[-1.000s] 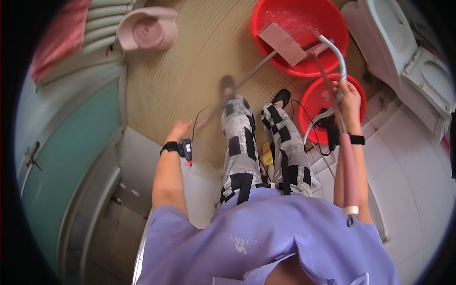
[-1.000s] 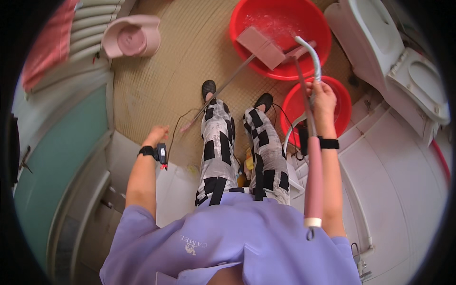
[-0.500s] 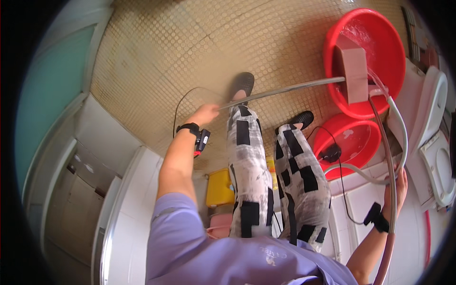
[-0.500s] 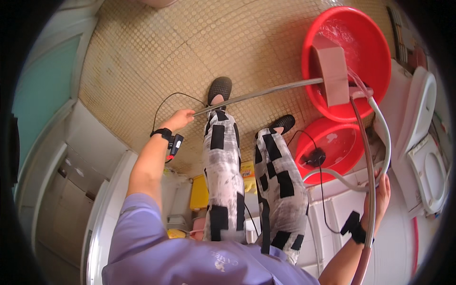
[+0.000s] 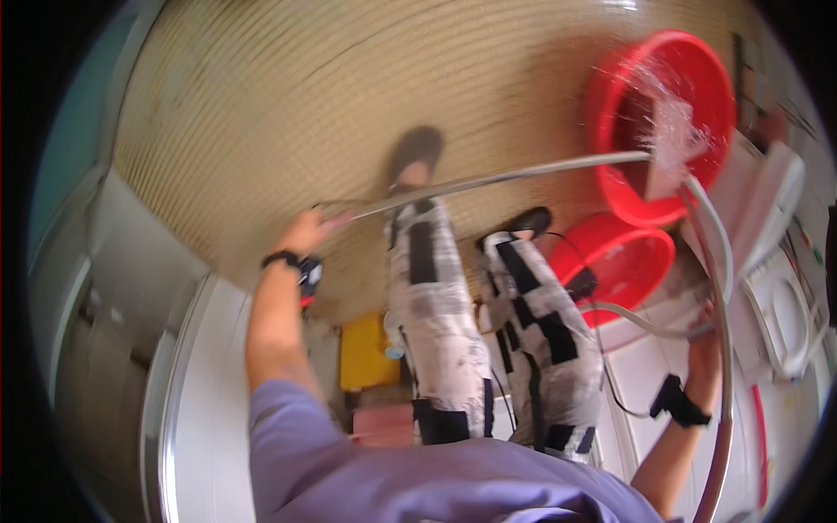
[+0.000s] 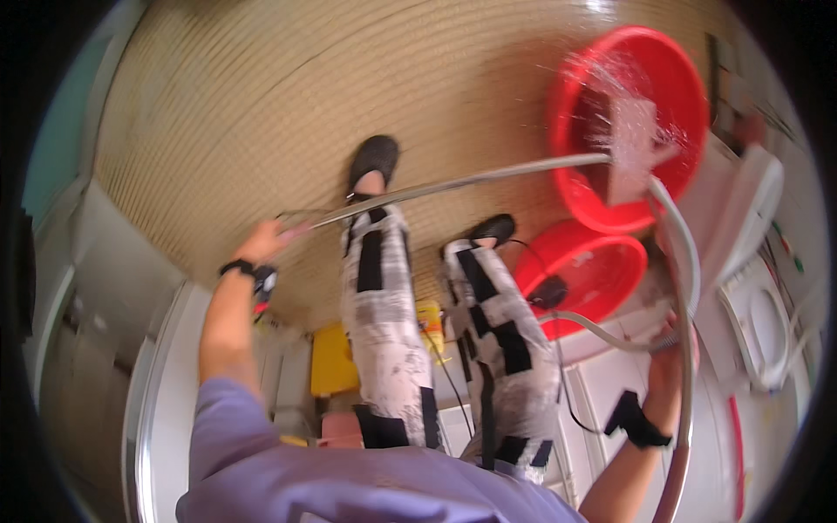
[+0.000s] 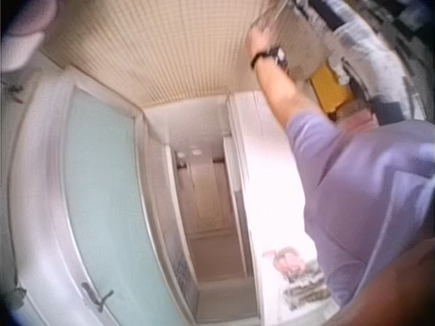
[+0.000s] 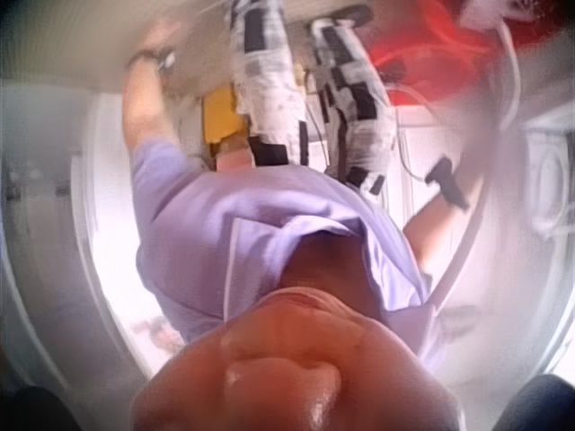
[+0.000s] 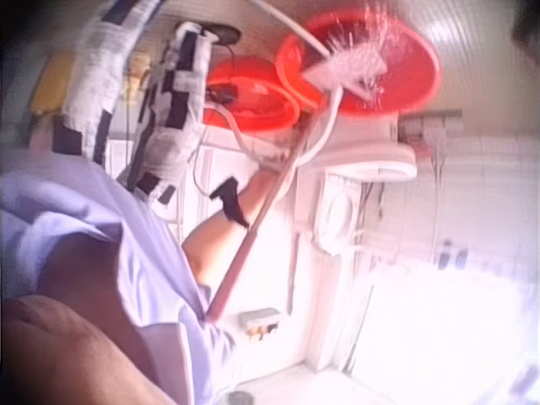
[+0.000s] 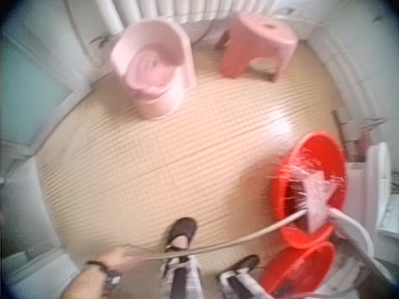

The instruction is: Clean bathroom equipment and buckets using water and a cleaning tool.

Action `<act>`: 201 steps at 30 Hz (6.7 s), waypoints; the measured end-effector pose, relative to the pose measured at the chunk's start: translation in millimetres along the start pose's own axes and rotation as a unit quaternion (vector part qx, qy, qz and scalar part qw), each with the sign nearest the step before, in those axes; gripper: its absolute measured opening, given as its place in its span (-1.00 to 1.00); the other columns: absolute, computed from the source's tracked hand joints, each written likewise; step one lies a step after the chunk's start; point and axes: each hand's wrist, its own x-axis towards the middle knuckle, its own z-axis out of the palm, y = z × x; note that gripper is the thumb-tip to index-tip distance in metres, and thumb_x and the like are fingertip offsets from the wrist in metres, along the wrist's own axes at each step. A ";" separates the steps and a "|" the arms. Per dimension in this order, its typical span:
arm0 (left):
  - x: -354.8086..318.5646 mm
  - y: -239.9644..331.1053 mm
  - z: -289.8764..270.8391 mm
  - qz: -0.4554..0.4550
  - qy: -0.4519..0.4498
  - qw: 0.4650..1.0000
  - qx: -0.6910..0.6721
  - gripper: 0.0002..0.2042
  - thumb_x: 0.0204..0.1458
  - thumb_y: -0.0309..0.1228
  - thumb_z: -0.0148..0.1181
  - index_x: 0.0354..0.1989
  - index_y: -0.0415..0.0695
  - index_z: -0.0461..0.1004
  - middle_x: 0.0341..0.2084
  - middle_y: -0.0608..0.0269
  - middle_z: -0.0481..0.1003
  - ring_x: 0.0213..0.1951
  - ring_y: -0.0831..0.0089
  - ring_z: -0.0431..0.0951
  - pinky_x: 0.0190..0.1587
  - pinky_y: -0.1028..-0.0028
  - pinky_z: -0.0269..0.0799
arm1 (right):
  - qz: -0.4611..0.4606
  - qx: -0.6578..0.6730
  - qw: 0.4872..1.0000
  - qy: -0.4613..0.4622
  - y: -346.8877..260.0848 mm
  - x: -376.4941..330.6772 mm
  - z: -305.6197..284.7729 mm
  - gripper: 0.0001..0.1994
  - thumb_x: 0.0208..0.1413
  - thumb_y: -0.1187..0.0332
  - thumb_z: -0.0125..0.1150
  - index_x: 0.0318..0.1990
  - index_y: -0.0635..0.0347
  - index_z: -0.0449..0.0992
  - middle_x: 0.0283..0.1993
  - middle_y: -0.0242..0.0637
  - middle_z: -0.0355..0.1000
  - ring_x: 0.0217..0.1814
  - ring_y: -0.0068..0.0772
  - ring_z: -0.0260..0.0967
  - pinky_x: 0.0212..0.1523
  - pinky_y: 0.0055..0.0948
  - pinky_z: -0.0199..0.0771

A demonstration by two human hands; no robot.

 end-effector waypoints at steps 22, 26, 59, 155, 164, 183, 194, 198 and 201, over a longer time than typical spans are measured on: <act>-310.8 196.0 -159.8 -0.057 0.106 0.898 -0.424 -0.72 -0.09 -0.51 0.02 -0.14 -0.23 0.42 -0.47 0.18 0.45 -0.65 0.42 0.42 -0.62 0.53 0.40 | -0.007 0.087 0.985 0.150 -85.7 47.4 -9.5 -0.82 0.17 0.36 0.10 -0.23 0.33 0.48 -0.44 -0.31 0.47 -0.49 -0.59 0.36 -0.46 -0.60 0.37; -384.6 285.1 -176.9 -0.056 0.177 0.857 -0.481 -0.78 -0.09 -0.53 0.08 -0.21 -0.13 0.41 -0.51 0.26 0.40 -0.56 0.47 0.42 -0.59 0.51 0.41 | -0.016 0.099 0.982 0.157 -83.0 33.8 -12.1 -0.84 0.14 0.41 0.10 -0.22 0.35 0.46 -0.46 -0.31 0.46 -0.51 -0.59 0.36 -0.45 -0.62 0.37; -494.9 768.6 -13.6 0.156 -0.177 0.877 -0.419 -0.76 0.03 -0.60 0.12 -0.15 -0.34 0.26 -0.21 -0.16 0.37 -0.31 0.11 0.45 -0.39 0.46 0.57 | -0.033 0.286 0.886 0.363 -91.2 -112.1 -108.9 -0.79 -0.05 0.34 0.21 -0.27 0.25 0.53 -0.32 0.02 0.50 -0.21 0.06 0.45 -0.16 -0.13 0.45; -465.2 665.4 -218.5 0.433 -0.002 0.886 -0.165 -0.57 -0.11 -0.68 0.00 0.01 -0.10 0.32 -0.35 0.31 0.39 -0.53 0.59 0.41 -0.50 0.61 0.37 | 0.222 0.491 0.842 -0.028 -118.8 -211.7 -15.4 -0.91 0.03 0.55 0.02 -0.48 0.34 0.30 -0.66 -0.33 0.27 -0.73 -0.50 0.23 -0.73 -0.51 0.25; -586.3 721.6 -238.9 0.692 0.067 0.682 0.228 -0.61 -0.24 -0.72 0.11 -0.15 -0.15 0.47 -0.24 0.01 0.42 -0.24 0.12 0.48 -0.26 0.37 0.42 | 0.201 0.085 0.975 -0.050 -119.0 -248.4 -115.0 -0.90 0.07 0.44 -0.04 -0.32 0.27 0.37 -0.64 -0.36 0.32 -0.76 -0.54 0.25 -0.75 -0.52 0.29; -610.5 738.2 -238.5 0.647 0.149 0.678 0.316 -0.67 -0.22 -0.76 0.13 -0.22 -0.19 0.48 -0.24 0.01 0.47 -0.21 0.10 0.51 -0.17 0.34 0.43 | -0.105 -0.242 0.963 0.047 -64.6 -198.9 -86.1 -0.71 0.22 0.24 -0.20 -0.06 0.21 0.35 -0.46 0.02 0.45 -0.61 -0.04 0.43 -0.51 -0.15 0.47; -627.2 719.0 -250.1 0.608 0.195 0.729 0.247 -0.67 -0.20 -0.75 0.13 -0.20 -0.19 0.49 -0.25 0.02 0.48 -0.22 0.16 0.52 -0.15 0.42 0.40 | 0.203 0.321 0.918 -0.116 -111.9 -159.2 -103.2 -0.65 0.22 -0.02 0.00 -0.37 0.07 0.32 -0.72 -0.55 0.10 -0.79 -0.70 0.01 -0.81 -0.61 0.04; -626.5 703.1 -260.7 0.605 0.213 0.739 0.208 -0.67 -0.19 -0.75 0.12 -0.20 -0.21 0.50 -0.26 0.03 0.48 -0.20 0.17 0.51 -0.11 0.44 0.37 | 0.246 0.338 0.899 -0.128 -123.1 -236.1 -190.5 -0.71 0.23 0.04 0.03 -0.15 0.05 0.42 -0.69 -0.54 0.16 -0.78 -0.73 0.01 -0.81 -0.68 0.03; -626.2 698.5 -261.2 0.592 0.208 0.756 0.185 -0.67 -0.20 -0.74 0.12 -0.19 -0.22 0.50 -0.27 0.04 0.49 -0.19 0.20 0.51 -0.07 0.44 0.36 | 0.274 0.258 0.918 -0.122 -128.6 -274.2 -215.5 -0.71 0.24 0.07 0.01 -0.12 0.06 0.42 -0.66 -0.51 0.19 -0.76 -0.72 0.06 -0.79 -0.66 0.06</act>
